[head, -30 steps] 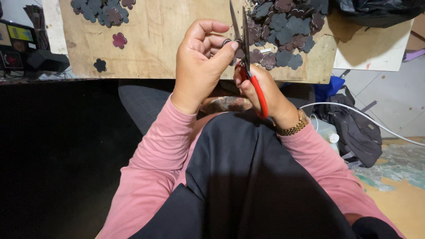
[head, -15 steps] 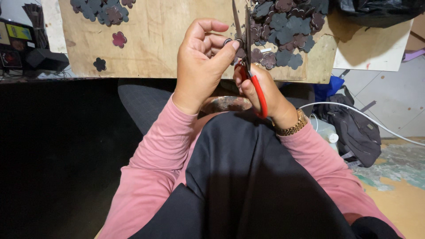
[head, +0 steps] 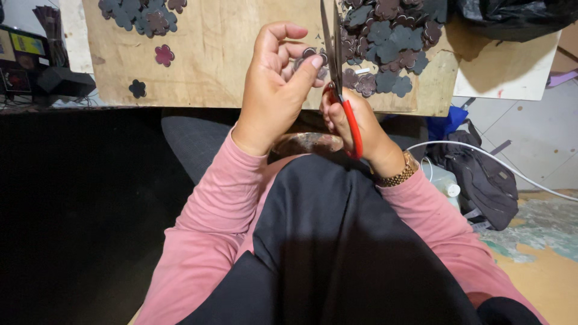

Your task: The person sits at a workbench holding a flower-shaped leather piece in one hand and red-handled scissors in the other, trimming the edges between the petals. They rotate the piece to cut each notch, then set the trimmed piece on the table with a pile of similar cut pieces.

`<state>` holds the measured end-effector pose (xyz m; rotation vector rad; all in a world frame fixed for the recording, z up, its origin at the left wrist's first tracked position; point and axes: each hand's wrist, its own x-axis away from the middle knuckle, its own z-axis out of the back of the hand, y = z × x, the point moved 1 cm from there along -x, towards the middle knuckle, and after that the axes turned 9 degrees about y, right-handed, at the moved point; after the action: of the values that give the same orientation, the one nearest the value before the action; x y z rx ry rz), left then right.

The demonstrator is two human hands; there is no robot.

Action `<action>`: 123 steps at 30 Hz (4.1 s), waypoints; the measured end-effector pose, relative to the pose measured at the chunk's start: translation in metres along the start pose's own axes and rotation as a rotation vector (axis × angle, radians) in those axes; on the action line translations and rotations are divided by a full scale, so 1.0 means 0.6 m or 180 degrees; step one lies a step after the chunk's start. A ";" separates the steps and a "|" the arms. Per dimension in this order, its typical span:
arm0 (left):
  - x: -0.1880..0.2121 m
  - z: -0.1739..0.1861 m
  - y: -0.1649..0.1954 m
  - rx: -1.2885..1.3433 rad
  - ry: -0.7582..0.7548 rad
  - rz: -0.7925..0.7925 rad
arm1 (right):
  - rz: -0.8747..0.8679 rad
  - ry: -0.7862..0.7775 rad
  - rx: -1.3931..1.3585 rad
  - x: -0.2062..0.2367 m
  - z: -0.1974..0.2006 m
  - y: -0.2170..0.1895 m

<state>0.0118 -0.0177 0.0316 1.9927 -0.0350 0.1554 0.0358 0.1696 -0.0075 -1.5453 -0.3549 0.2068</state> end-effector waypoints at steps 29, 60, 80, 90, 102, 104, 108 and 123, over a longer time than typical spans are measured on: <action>-0.005 0.007 -0.012 0.0023 0.0104 0.0001 | 0.0226 -0.0191 0.0417 0.002 0.002 -0.022; -0.005 0.018 -0.006 0.0163 0.0024 0.0034 | 0.0484 -0.0192 0.0756 0.005 0.007 -0.012; -0.009 0.021 0.003 0.0193 -0.0127 -0.0087 | 0.0415 -0.0289 0.0616 0.002 0.005 -0.018; -0.003 0.021 0.004 0.0090 0.0029 0.0059 | 0.0291 -0.0330 0.0650 0.006 0.003 -0.023; -0.003 0.021 -0.001 0.0097 0.0023 0.0033 | 0.0327 -0.0229 0.0689 0.007 0.005 -0.013; -0.002 0.022 -0.003 0.0077 0.0016 -0.0013 | 0.0377 -0.0216 0.0795 0.007 0.007 -0.013; -0.004 0.023 -0.008 0.0077 0.0026 -0.0041 | 0.0260 -0.0243 0.0664 0.005 0.007 -0.013; -0.007 0.023 -0.001 0.0252 -0.0008 -0.0106 | 0.0341 -0.0330 0.0119 -0.002 -0.002 -0.025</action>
<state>0.0090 -0.0299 0.0249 2.0713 0.0029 0.1347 0.0336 0.1677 0.0074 -1.5212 -0.3481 0.3763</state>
